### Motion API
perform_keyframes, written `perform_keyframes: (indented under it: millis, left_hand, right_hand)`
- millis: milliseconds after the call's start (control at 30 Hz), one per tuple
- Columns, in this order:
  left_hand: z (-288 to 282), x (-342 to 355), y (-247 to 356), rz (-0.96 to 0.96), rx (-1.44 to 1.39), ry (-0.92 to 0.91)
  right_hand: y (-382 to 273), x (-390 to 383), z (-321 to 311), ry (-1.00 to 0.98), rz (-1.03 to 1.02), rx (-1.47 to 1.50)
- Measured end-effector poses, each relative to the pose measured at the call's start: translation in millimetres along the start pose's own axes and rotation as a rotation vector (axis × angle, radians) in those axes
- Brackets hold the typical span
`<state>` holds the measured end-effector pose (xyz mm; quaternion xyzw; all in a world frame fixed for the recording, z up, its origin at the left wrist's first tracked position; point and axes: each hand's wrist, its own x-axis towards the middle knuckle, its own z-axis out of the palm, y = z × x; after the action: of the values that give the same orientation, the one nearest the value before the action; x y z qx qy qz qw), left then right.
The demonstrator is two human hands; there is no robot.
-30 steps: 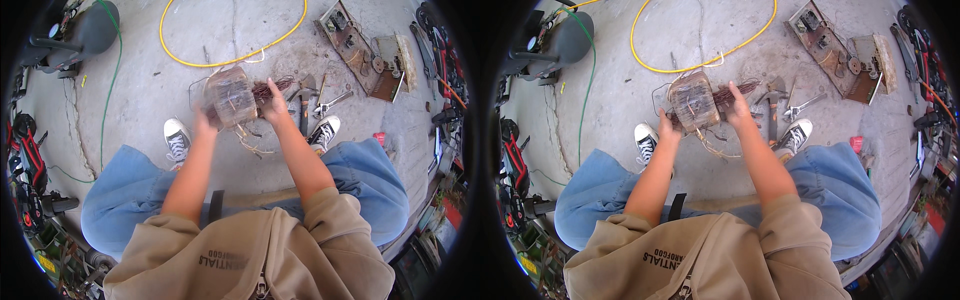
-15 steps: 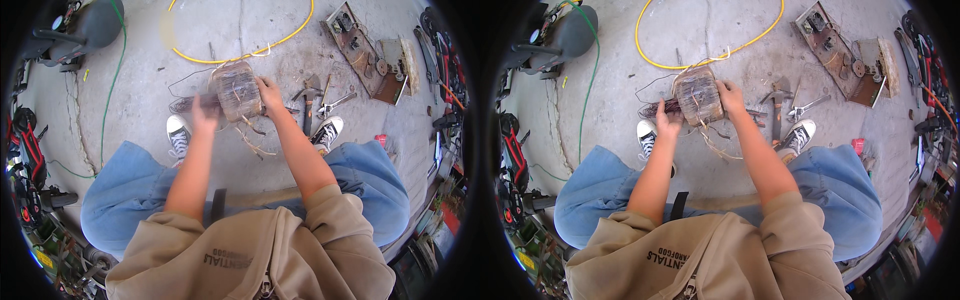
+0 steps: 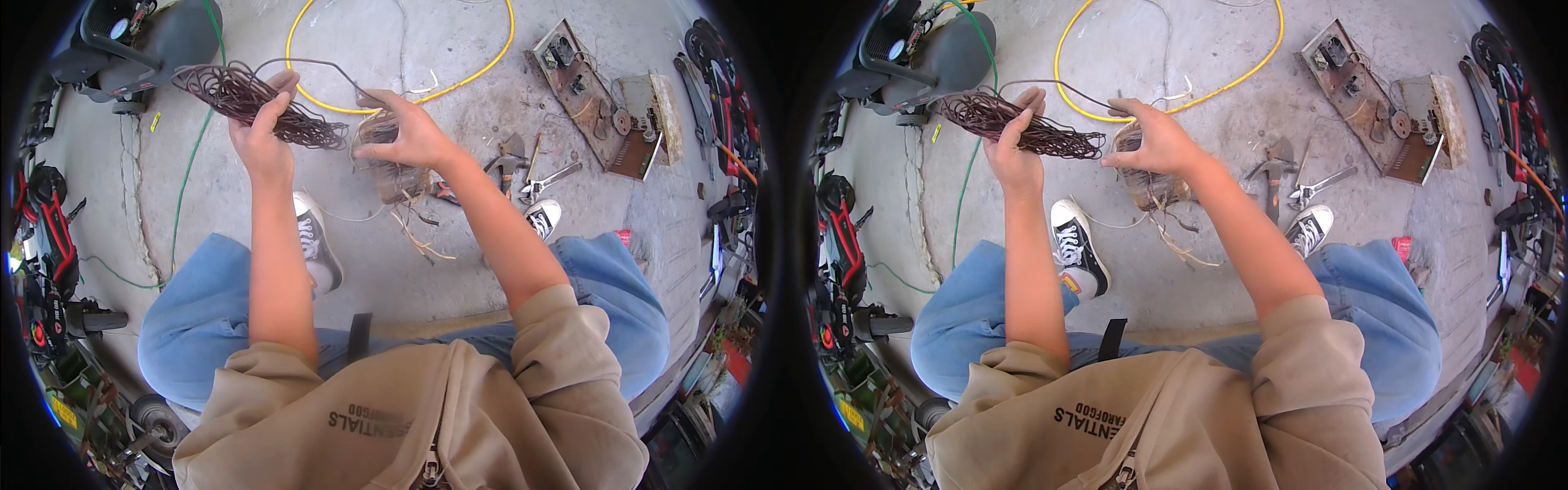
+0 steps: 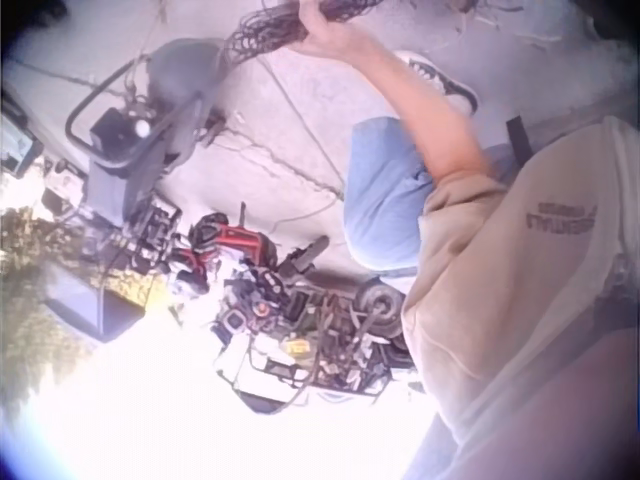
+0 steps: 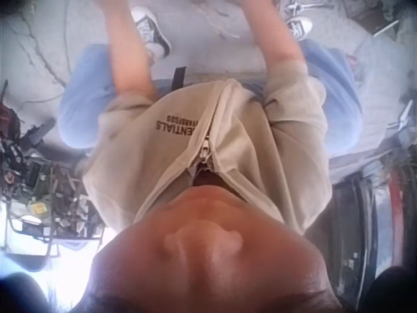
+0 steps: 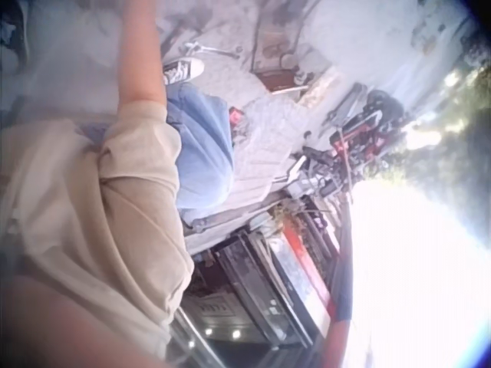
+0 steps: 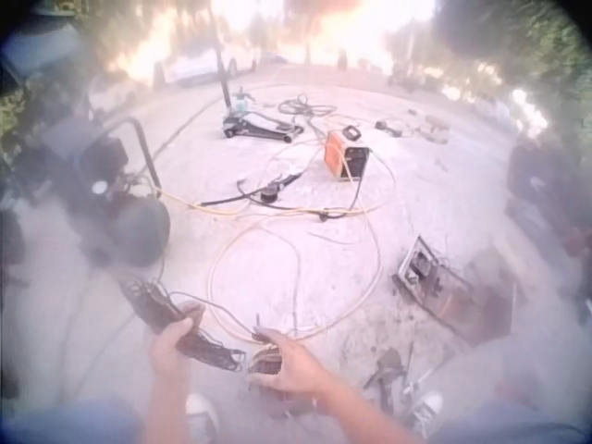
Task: The person sits on the floor and winds a long copper wire around a rectangular laminated core by hand. They repeatedly wrap the wire, adjust the bundle, and continue winding until the core is fully covered.
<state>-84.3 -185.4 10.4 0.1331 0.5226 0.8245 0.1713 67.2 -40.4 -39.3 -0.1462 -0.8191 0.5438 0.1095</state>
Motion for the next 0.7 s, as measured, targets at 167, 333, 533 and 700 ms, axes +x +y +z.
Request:
perform_keyframes:
  millis: [167,333,533,700]
  left_hand:
    - [127,-12,6,-0.121,-0.043,-0.472]
    - [177,-19,-5,-0.194,0.107,-0.820]
    - [26,-23,-93,-0.608,0.466,0.316]
    - [-31,-70,-136,-0.929,0.190,0.360]
  right_hand:
    - [-27,-11,-36,0.155,0.072,0.474]
    - [-8,-31,-62,0.702,0.090,0.787]
    - [82,-36,-51,1.317,0.392,1.287]
    - [117,-36,-6,1.352,0.578,1.497]
